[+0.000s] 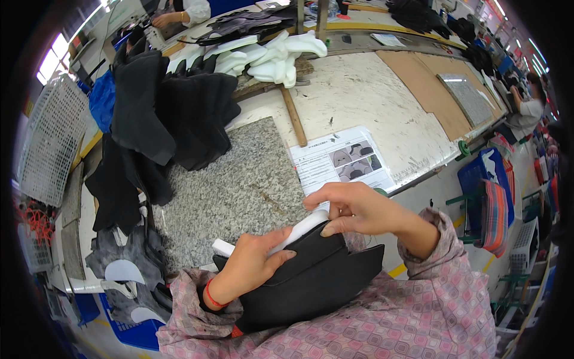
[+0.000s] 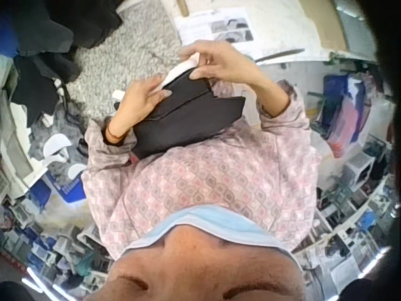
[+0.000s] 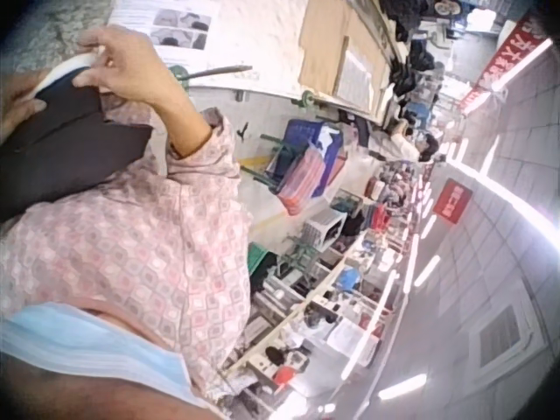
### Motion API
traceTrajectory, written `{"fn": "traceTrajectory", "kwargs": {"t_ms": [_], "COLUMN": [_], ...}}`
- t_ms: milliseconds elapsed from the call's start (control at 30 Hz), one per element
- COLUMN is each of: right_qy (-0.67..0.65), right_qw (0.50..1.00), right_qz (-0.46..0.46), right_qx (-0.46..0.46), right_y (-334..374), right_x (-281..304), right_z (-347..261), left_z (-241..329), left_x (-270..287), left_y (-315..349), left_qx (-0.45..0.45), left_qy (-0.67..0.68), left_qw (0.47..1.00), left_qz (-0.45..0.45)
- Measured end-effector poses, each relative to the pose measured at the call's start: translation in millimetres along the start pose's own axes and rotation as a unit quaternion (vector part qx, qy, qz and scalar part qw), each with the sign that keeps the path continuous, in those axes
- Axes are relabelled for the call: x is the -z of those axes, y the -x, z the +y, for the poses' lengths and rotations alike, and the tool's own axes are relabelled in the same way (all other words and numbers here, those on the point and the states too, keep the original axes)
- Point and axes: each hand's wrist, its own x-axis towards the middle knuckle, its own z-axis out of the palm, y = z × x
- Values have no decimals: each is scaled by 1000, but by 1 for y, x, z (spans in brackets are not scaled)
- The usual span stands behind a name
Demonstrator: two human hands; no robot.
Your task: The person repeatedly picks black glove pieces and white foam inserts, inserts the foam into the gloves, and folds the gloves. The person handles items one at a time and places finished gloves on the table.
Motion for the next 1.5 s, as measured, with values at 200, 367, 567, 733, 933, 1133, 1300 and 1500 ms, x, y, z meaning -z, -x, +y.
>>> {"fn": "traceTrajectory", "kwargs": {"t_ms": [200, 367, 567, 733, 933, 1133, 1300, 1500], "right_qy": [55, 161, 179, 68, 386, 392, 286, 164], "right_qw": [993, 967, 950, 983, 892, 903, 948, 984], "right_qz": [-45, 47, 119, 105, 108, 62, 30, -25], "right_qx": [94, 194, 229, 136, 210, 164, 136, 65], "right_y": [-3, 2, 13, 19, 18, -4, -30, 5], "right_x": [4, 1, 4, 13, -5, -27, -16, -8], "right_z": [20, 30, 54, 41, -1, 18, 19, 51], "left_z": [9, 19, 18, 22, 30, 26, 5, -29], "left_x": [3, 4, 5, 9, 6, 3, 10, -3], "left_y": [2, -12, -26, -31, -26, -16, -16, 3], "left_qx": [-9, -1, -3, -93, -143, -130, -128, 173], "left_qy": [-42, -82, -64, -137, -253, -321, -298, 372], "left_qw": [998, 995, 993, 983, 953, 938, 922, 906], "left_qz": [-52, -64, -101, -83, -83, 19, 213, 106]}}
